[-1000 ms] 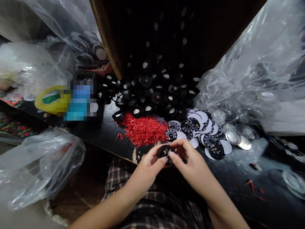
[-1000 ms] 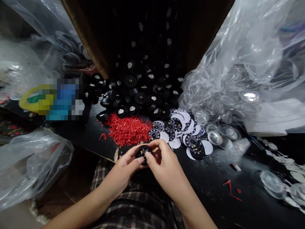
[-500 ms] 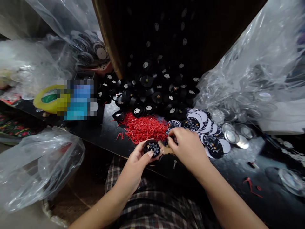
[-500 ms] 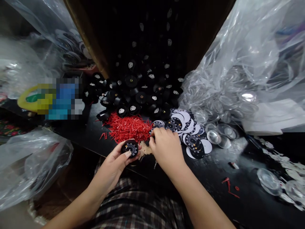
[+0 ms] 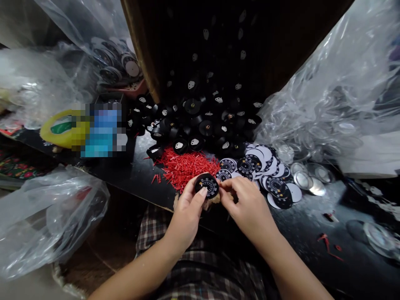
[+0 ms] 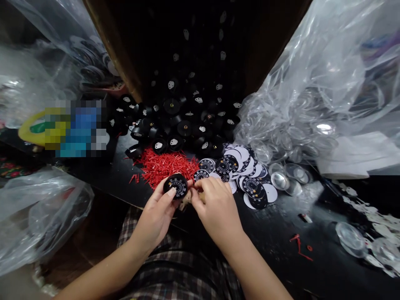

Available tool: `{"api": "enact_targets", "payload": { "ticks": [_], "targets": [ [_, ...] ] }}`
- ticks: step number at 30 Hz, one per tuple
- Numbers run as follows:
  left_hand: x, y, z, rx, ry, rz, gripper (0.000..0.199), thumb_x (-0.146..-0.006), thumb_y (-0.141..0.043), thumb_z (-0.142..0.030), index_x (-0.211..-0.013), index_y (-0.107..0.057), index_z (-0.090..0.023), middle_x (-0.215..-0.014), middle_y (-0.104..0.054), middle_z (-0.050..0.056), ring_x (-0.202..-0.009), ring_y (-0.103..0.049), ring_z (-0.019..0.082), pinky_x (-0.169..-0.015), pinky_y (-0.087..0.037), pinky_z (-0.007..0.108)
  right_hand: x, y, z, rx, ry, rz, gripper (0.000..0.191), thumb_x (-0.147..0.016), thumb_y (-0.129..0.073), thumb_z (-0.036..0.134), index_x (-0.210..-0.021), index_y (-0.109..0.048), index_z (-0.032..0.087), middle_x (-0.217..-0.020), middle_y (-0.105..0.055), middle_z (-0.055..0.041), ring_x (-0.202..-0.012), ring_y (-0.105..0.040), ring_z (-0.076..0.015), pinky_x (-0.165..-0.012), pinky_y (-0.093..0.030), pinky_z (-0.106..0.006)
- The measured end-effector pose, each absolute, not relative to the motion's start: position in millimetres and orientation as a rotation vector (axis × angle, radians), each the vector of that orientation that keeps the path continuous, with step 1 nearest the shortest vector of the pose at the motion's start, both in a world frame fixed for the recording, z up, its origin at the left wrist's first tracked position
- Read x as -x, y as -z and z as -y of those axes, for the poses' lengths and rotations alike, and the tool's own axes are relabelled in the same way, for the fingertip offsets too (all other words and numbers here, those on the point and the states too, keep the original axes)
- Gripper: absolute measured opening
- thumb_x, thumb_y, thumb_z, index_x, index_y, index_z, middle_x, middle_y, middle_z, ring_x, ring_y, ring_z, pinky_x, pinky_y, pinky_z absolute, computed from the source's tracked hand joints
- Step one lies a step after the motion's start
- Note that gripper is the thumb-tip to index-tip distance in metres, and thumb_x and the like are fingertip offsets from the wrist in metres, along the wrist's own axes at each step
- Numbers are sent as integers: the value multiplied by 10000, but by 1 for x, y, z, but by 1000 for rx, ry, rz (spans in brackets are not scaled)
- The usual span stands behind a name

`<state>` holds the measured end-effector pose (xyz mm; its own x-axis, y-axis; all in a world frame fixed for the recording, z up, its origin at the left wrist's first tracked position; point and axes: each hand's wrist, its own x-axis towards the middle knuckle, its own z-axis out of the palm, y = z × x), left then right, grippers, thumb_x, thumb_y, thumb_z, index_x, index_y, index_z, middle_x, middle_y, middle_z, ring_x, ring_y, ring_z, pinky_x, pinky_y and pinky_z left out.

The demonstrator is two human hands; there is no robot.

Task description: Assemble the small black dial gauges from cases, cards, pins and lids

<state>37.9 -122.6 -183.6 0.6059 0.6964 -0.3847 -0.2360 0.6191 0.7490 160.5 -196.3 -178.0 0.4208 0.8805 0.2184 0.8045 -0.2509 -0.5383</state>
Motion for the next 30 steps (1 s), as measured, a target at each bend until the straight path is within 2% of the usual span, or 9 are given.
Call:
{"api": "enact_targets", "payload": {
  "ticks": [3,8,12,17,23,27,30],
  "targets": [
    [-41,176,125,-591,-609,-690,267,-826,-645,-282,-1080,-613,-207,-1053,-718,59,-1107,-620,237,-1029,-421,413,-160,177,200,2008,-216,1323,146,-910,-522,260,-791,-566,188,-757,-589,-13,-735,-530,-173,-704,-355,-311],
    [-40,170,123,-547,-641,-672,285,-838,-637,-272,-1107,-612,-180,-1056,-721,85,-1122,-623,249,-1054,-407,426,-160,165,206,1889,-502,1054,128,-908,-522,273,-844,-608,204,-782,-617,0,-702,-546,-140,-661,-412,-256],
    [-39,168,123,-564,-644,-669,250,-843,-629,-276,-1073,-628,-178,-1064,-721,83,-1140,-614,254,-1065,-404,423,-160,158,210,1911,-521,1015,120,-902,-519,270,-885,-617,204,-813,-627,-11,-725,-552,-143,-688,-432,-259],
    [-37,171,126,-597,-635,-678,277,-843,-628,-273,-1111,-617,-204,-1076,-719,66,-1146,-608,243,-1049,-424,415,-159,162,205,1897,-579,990,97,-872,-554,270,-848,-612,196,-797,-622,-7,-722,-560,-138,-669,-436,-260],
    [-34,173,133,-720,-575,-745,284,-806,-678,-302,-1086,-645,-269,-1077,-724,17,-1156,-600,248,-1065,-412,414,-156,157,204,1902,-609,992,56,-839,-543,172,-800,-580,186,-782,-620,6,-707,-577,-116,-659,-454,-232],
    [-30,178,124,-808,-523,-765,336,-845,-640,-292,-1180,-613,-285,-1103,-716,13,-1161,-600,214,-1093,-378,353,-177,150,249,2082,-543,997,91,-873,-527,208,-805,-586,220,-800,-636,17,-750,-596,-128,-700,-470,-235],
    [-23,180,114,-872,-539,-821,370,-862,-622,-287,-1229,-577,-274,-1128,-703,30,-1135,-616,205,-1061,-412,336,-203,149,319,2222,-464,884,158,-913,-480,271,-844,-618,238,-843,-662,-35,-802,-614,-195,-744,-469,-326]
  ]
}}
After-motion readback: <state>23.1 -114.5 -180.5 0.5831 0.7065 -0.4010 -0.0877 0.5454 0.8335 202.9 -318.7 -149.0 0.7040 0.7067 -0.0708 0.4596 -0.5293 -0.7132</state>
